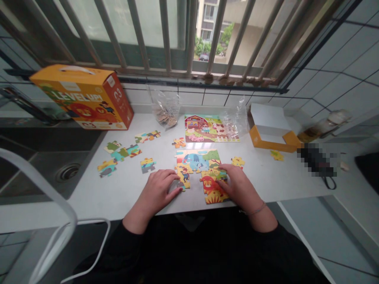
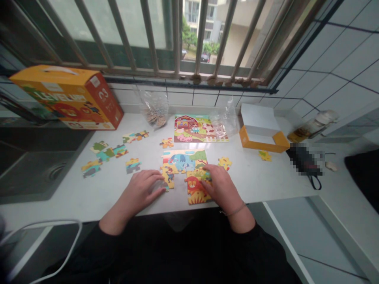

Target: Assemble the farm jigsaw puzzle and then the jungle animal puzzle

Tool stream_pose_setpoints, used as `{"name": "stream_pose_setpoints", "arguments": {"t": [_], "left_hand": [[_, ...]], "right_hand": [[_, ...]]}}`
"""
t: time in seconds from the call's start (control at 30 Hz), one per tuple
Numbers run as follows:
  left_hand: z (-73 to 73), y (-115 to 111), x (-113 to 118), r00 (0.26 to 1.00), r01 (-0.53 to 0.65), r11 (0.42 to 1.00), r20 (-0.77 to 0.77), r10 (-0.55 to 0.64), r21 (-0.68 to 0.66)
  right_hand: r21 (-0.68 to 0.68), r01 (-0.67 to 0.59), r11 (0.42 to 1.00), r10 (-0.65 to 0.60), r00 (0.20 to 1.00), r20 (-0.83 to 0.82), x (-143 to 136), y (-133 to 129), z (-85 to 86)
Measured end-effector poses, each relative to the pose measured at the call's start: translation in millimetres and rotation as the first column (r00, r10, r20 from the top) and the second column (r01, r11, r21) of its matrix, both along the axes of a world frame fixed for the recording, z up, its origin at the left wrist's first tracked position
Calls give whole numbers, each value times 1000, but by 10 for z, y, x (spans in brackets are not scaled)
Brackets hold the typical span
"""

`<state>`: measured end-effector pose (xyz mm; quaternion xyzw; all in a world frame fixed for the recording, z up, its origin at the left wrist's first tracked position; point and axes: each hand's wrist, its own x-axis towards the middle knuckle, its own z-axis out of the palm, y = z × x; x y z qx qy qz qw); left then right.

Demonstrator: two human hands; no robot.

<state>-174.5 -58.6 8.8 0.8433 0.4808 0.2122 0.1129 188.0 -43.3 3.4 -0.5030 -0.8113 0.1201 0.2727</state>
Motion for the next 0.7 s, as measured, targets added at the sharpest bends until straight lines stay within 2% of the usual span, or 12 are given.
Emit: {"name": "stream_pose_setpoints", "arguments": {"t": [0.1, 0.27, 0.47, 0.63, 0.7], "left_hand": [[6, -5, 1, 1000, 10, 1000, 1, -10, 2], [11, -10, -8, 999, 45, 999, 4, -45, 16], [25, -22, -5, 998, 59, 998, 13, -60, 17], [20, -22, -8, 998, 55, 998, 16, -55, 25], [13, -21, -12, 999, 51, 998, 16, -52, 28]], "right_hand": [[-59, 44, 997, -43, 999, 29, 100, 50, -21], [-129, 34, 991, -29, 998, 47, 228, 69, -58], [-104, 0, 995, 5, 999, 49, 251, 5, -62], [-80, -148, 986, 149, 989, 2, 187, -87, 7], [-41, -126, 991, 125, 992, -7, 133, -109, 29]]}}
